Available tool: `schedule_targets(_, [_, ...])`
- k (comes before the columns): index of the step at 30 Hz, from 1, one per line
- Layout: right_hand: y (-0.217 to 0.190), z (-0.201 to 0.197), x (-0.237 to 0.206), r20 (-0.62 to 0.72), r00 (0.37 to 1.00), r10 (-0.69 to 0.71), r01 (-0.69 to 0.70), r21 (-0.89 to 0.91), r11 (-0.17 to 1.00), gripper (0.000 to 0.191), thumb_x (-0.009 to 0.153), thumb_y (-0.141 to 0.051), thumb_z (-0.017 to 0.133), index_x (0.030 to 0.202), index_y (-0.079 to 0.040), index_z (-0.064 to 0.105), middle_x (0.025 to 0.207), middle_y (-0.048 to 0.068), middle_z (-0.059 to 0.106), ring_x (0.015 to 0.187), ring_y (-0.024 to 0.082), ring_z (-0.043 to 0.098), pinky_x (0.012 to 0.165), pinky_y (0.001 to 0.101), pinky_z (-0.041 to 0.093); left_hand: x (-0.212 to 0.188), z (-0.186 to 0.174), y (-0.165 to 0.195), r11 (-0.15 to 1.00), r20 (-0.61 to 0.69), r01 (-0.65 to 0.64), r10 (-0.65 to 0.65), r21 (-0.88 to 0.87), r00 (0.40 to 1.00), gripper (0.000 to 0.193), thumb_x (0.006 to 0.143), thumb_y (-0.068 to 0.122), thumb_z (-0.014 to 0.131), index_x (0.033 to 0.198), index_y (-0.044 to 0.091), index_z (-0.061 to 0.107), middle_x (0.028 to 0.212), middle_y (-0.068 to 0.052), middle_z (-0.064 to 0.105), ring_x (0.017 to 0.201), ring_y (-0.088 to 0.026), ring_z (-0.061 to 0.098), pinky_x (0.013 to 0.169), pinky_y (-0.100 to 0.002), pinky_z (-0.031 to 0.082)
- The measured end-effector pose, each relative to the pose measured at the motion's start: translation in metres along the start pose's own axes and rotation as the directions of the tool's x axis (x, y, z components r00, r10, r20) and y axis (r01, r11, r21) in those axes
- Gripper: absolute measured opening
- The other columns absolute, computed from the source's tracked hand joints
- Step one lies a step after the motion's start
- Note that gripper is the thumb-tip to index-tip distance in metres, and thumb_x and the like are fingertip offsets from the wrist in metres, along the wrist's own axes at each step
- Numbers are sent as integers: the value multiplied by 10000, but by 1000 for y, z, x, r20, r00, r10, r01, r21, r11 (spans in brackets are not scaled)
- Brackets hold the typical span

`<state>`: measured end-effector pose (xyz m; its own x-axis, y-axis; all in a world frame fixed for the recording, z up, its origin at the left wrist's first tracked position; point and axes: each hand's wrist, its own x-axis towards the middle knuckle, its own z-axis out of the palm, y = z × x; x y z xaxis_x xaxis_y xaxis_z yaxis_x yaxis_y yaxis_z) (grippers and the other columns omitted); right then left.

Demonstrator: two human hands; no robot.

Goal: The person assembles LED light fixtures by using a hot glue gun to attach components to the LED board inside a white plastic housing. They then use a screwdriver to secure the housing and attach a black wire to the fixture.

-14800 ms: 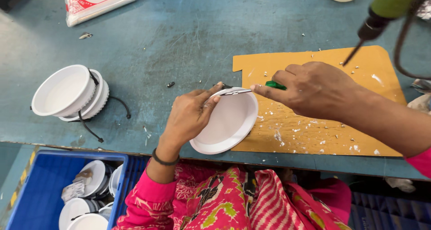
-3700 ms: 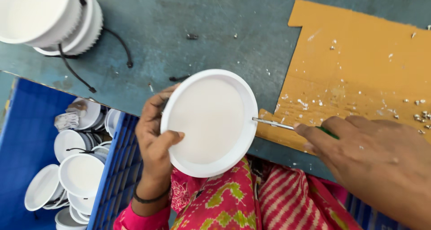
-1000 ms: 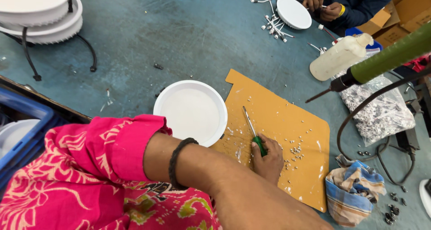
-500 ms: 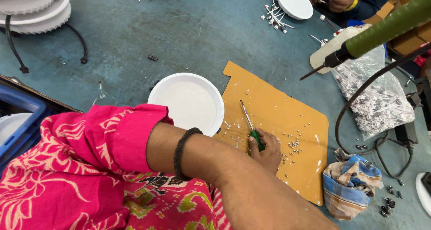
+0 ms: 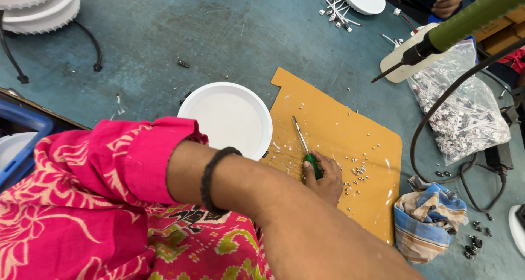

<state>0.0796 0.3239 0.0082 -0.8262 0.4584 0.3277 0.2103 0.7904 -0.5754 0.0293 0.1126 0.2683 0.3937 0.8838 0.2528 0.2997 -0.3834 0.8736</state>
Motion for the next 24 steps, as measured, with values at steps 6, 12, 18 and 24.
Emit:
schedule_targets(6, [3, -1, 1, -33, 998, -61, 60, -27, 998, 336, 863, -228, 769, 1190, -155, 758, 1071, 57, 719, 978, 226, 680, 865, 373, 536, -61, -2, -22, 999, -240, 16, -6, 40, 971, 291, 915, 218, 730, 835, -51, 650, 703, -89, 615, 658, -147, 589, 624, -328, 489])
schedule_targets(12, [-3, -2, -2, -10, 999, -45, 45, -52, 998, 328, 874, -255, 760, 1180, -137, 753, 1077, 83, 715, 965, 268, 682, 872, 387, 531, -191, -7, -105, 908, -964, 391, 48, 152, 263, 155, 844, 19, 569, 897, 5, 714, 942, -102, 713, 903, -190, 685, 837, -289, 538])
schedule_targets(18, [-6, 4, 0, -29, 990, -139, 135, -117, 984, 337, 932, -261, 747, 1233, -111, 728, 1121, 102, 699, 1045, 300, 662, 934, 415, 510, -252, 12, -207, 849, -970, 515, 15, -116, -243, 443, 968, 388, 702, 1193, 7, 691, 1164, -158, 728, 1121, -253, 674, 976, -365, 506])
schedule_targets(24, [-6, 13, 3, -15, 997, -72, 64, -308, 949, 372, 922, -330, 755, 1246, -149, 750, 1107, 112, 691, 1055, 317, 645, 925, 434, 505, -234, 36, -251, 609, -972, 760, -97, -228, -214, 480, 880, 389, 696, 1224, 54, 720, 1230, -179, 721, 1439, -449, 392, 1204, -600, 144])
